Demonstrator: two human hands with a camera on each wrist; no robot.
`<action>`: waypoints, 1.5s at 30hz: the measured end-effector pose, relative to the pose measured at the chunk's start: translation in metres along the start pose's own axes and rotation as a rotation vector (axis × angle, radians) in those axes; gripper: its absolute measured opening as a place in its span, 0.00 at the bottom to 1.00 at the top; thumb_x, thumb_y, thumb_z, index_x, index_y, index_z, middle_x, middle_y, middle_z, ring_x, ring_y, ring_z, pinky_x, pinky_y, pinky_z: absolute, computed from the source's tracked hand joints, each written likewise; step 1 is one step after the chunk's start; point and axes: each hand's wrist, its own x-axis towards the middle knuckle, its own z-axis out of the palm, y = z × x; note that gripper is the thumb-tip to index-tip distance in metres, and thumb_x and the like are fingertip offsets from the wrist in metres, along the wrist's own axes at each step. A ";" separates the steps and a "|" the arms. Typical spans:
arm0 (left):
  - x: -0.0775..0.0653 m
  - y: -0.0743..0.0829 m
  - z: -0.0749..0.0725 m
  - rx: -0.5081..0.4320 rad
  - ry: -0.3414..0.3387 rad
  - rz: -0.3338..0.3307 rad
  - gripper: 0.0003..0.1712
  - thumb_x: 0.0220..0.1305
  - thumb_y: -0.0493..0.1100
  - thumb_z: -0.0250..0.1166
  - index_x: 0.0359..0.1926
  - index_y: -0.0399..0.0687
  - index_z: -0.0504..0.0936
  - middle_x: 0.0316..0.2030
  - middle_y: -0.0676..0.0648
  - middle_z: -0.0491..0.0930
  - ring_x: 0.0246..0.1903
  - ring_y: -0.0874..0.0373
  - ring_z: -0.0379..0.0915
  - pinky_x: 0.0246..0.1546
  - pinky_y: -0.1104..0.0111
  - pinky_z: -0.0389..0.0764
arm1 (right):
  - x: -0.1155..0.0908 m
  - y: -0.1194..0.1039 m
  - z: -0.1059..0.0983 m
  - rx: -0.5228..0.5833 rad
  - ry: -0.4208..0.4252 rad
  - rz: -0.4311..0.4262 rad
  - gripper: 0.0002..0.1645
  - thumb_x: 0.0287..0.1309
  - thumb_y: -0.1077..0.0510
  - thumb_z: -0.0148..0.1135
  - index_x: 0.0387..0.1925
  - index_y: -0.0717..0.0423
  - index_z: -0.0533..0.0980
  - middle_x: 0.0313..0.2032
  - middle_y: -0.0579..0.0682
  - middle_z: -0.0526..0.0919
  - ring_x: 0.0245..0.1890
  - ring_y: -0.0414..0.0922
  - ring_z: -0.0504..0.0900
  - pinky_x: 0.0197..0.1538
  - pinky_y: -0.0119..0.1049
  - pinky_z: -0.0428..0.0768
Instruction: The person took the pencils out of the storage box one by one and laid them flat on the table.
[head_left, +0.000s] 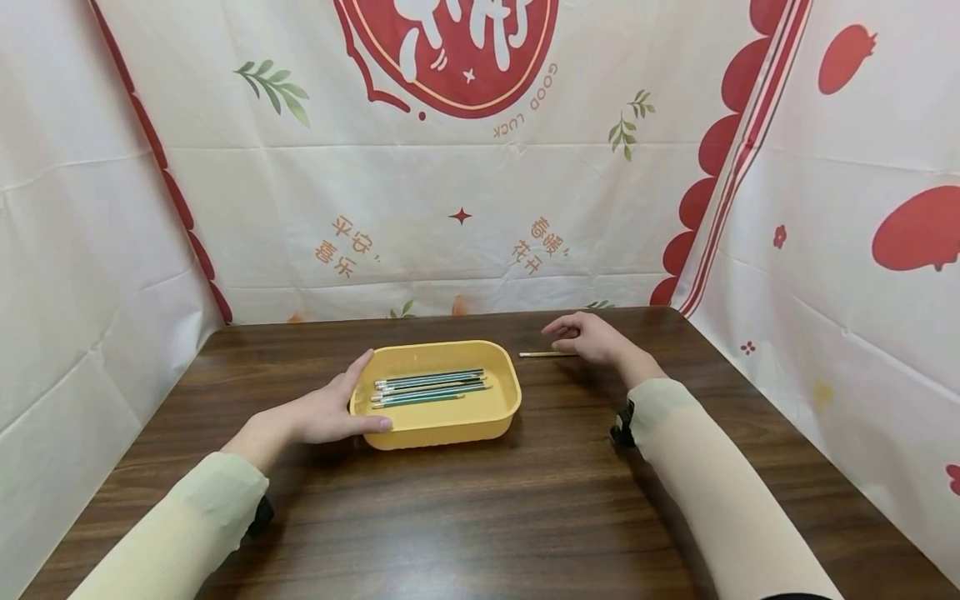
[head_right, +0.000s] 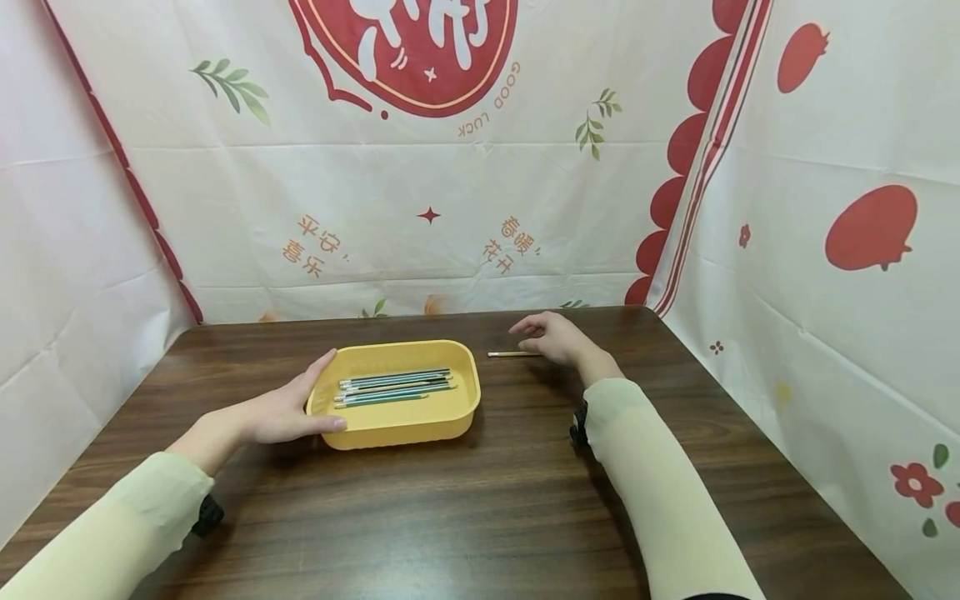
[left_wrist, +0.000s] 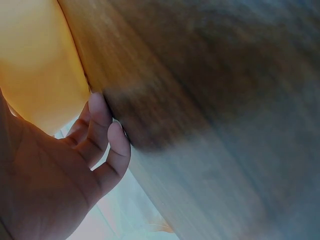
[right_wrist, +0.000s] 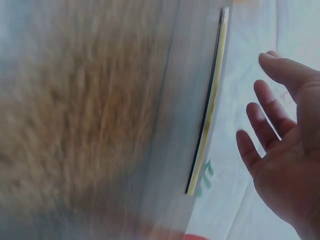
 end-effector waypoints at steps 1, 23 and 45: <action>0.000 0.000 0.000 0.002 0.000 0.000 0.78 0.63 0.78 0.71 0.90 0.56 0.27 0.88 0.31 0.42 0.86 0.32 0.44 0.80 0.32 0.56 | -0.001 -0.004 0.000 0.011 0.013 -0.008 0.20 0.77 0.59 0.67 0.65 0.57 0.84 0.59 0.60 0.88 0.57 0.55 0.84 0.64 0.56 0.81; -0.002 0.005 0.000 -0.005 -0.004 0.011 0.77 0.65 0.77 0.71 0.90 0.55 0.27 0.87 0.29 0.41 0.86 0.30 0.44 0.81 0.32 0.55 | -0.009 -0.109 0.029 0.261 0.013 -0.192 0.20 0.76 0.54 0.69 0.64 0.56 0.84 0.53 0.53 0.88 0.49 0.49 0.84 0.53 0.48 0.86; -0.003 0.006 -0.001 -0.014 -0.014 -0.023 0.77 0.65 0.77 0.71 0.90 0.56 0.27 0.87 0.28 0.43 0.85 0.29 0.45 0.80 0.30 0.55 | 0.010 -0.166 0.085 0.245 -0.111 -0.288 0.16 0.76 0.57 0.69 0.60 0.56 0.86 0.50 0.49 0.90 0.46 0.42 0.84 0.55 0.36 0.83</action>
